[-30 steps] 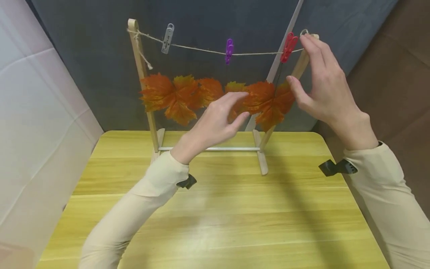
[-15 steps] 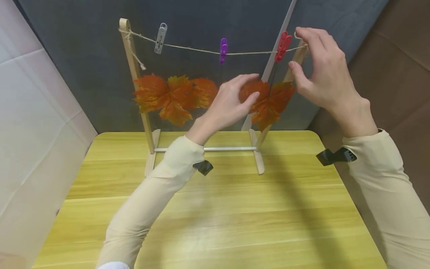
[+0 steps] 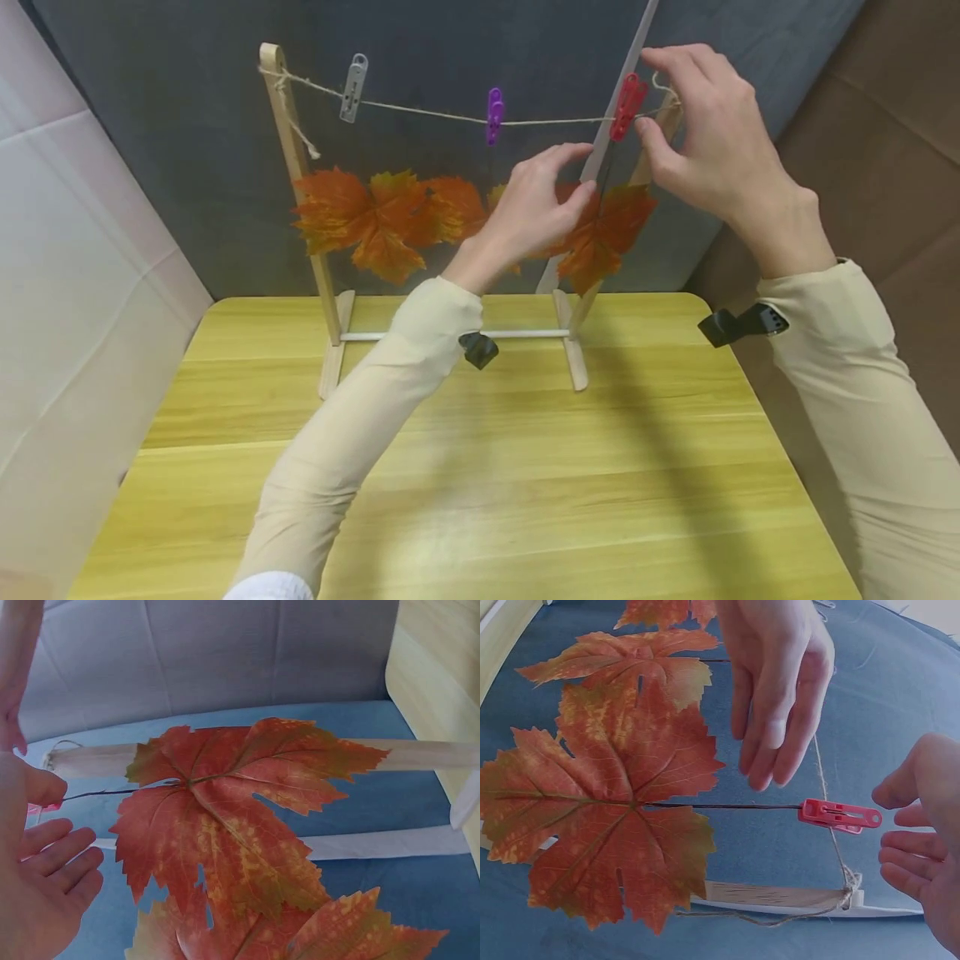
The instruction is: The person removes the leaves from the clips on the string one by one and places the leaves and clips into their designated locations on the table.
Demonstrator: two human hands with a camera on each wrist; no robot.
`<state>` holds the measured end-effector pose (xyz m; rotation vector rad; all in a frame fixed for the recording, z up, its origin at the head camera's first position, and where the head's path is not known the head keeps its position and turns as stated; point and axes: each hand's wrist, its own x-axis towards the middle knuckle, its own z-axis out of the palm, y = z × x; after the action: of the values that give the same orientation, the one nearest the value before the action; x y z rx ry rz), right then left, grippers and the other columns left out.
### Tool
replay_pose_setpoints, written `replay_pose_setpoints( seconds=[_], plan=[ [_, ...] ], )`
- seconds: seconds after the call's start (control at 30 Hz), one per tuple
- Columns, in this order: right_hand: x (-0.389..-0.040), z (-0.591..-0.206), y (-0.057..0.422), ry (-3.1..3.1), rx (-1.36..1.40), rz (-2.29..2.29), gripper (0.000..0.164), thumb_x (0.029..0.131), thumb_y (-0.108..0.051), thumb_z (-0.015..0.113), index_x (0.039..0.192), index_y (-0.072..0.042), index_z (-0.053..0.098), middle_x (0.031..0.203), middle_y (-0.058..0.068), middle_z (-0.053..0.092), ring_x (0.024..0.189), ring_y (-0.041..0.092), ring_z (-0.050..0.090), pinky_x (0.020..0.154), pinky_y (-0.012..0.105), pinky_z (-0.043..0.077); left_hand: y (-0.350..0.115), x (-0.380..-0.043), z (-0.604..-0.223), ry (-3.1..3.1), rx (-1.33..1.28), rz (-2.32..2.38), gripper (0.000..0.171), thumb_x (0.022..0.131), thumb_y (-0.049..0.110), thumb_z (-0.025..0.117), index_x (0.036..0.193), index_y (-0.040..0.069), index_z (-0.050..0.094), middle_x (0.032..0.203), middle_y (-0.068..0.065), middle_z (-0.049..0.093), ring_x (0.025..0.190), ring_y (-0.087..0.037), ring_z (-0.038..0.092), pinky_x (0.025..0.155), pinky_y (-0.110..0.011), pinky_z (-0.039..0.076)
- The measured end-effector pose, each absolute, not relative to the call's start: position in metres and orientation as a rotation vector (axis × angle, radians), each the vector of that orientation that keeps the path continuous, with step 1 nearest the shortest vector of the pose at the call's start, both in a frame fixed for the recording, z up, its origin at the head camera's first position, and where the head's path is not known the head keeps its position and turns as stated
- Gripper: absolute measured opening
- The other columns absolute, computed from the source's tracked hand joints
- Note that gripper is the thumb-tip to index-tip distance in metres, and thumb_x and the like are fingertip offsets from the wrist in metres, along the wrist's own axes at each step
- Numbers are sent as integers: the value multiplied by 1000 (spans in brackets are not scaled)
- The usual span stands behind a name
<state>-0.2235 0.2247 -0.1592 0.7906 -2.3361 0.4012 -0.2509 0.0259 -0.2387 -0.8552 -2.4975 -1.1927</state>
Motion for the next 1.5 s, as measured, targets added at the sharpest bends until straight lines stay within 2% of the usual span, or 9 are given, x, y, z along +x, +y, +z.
replay_pose_setpoints(
  seconds=[0.1, 0.2, 0.3, 0.53, 0.67, 0.9, 1.17, 1.37, 1.5],
  plan=[
    [-224, -155, 224, -2366, 779, 382, 51, 95, -12, 61, 143, 2, 52, 139, 24, 57, 126, 42, 53, 114, 51, 41, 31, -255, -236, -2527, -867, -1205, 48, 102, 24, 60, 146, 10, 52, 148, -4, 57, 135, -15, 54, 112, -19, 39],
    [-223, -151, 225, -2400, 765, 375, 51, 95, -12, 61, 143, 2, 52, 139, 24, 57, 123, 41, 54, 111, 51, 43, 37, -259, -234, -2545, -871, -1237, 48, 101, 25, 60, 146, 10, 53, 148, -4, 57, 117, -14, 63, 104, -20, 46],
    [-223, -149, 225, -2443, 753, 377, 51, 95, -12, 59, 144, 1, 51, 141, 23, 57, 123, 42, 55, 111, 52, 44, 42, -262, -234, -2553, -857, -1269, 46, 101, 25, 61, 144, 10, 55, 144, -3, 60, 100, -15, 64, 95, -21, 49],
    [-229, -144, 213, -2545, 735, 354, 52, 98, -16, 53, 148, 0, 48, 141, 22, 56, 105, 38, 58, 100, 52, 50, 43, -269, -233, -2520, -835, -1243, 34, 99, 23, 64, 129, 8, 64, 126, -4, 66, 119, -20, 58, 101, -22, 45],
    [-232, -141, 207, -2600, 715, 327, 50, 100, -17, 49, 147, 1, 48, 139, 22, 57, 98, 37, 57, 92, 50, 51, 45, -272, -235, -2498, -842, -1241, 25, 99, 21, 65, 120, 7, 67, 117, -6, 67, 115, -19, 60, 98, -21, 46],
    [-237, -137, 205, -2660, 698, 325, 46, 102, -16, 46, 143, 4, 52, 135, 24, 58, 105, 40, 62, 99, 53, 53, 47, -274, -235, -2450, -793, -1357, 19, 98, 17, 67, 113, 6, 70, 112, -6, 71, 105, -15, 64, 97, -22, 51],
    [-238, -133, 208, -2658, 695, 353, 45, 103, -17, 46, 143, 3, 52, 134, 25, 60, 115, 45, 63, 102, 54, 51, 47, -273, -233, -2445, -756, -1427, 17, 98, 17, 68, 110, 6, 70, 106, -5, 74, 88, -14, 63, 82, -19, 52],
    [-238, -135, 206, -2666, 693, 363, 44, 103, -17, 48, 143, 1, 52, 133, 25, 60, 118, 41, 61, 101, 55, 51, 46, -272, -235, -2441, -731, -1485, 16, 97, 16, 69, 110, 6, 71, 106, -6, 75, 88, -15, 64, 83, -18, 53],
    [-237, -136, 206, -2696, 647, 399, 45, 104, -18, 48, 145, -1, 51, 134, 24, 60, 119, 39, 59, 107, 53, 48, 47, -271, -235, -2434, -732, -1502, 15, 97, 15, 69, 108, 6, 72, 106, -6, 75, 88, -15, 64, 84, -17, 53]
  ],
)
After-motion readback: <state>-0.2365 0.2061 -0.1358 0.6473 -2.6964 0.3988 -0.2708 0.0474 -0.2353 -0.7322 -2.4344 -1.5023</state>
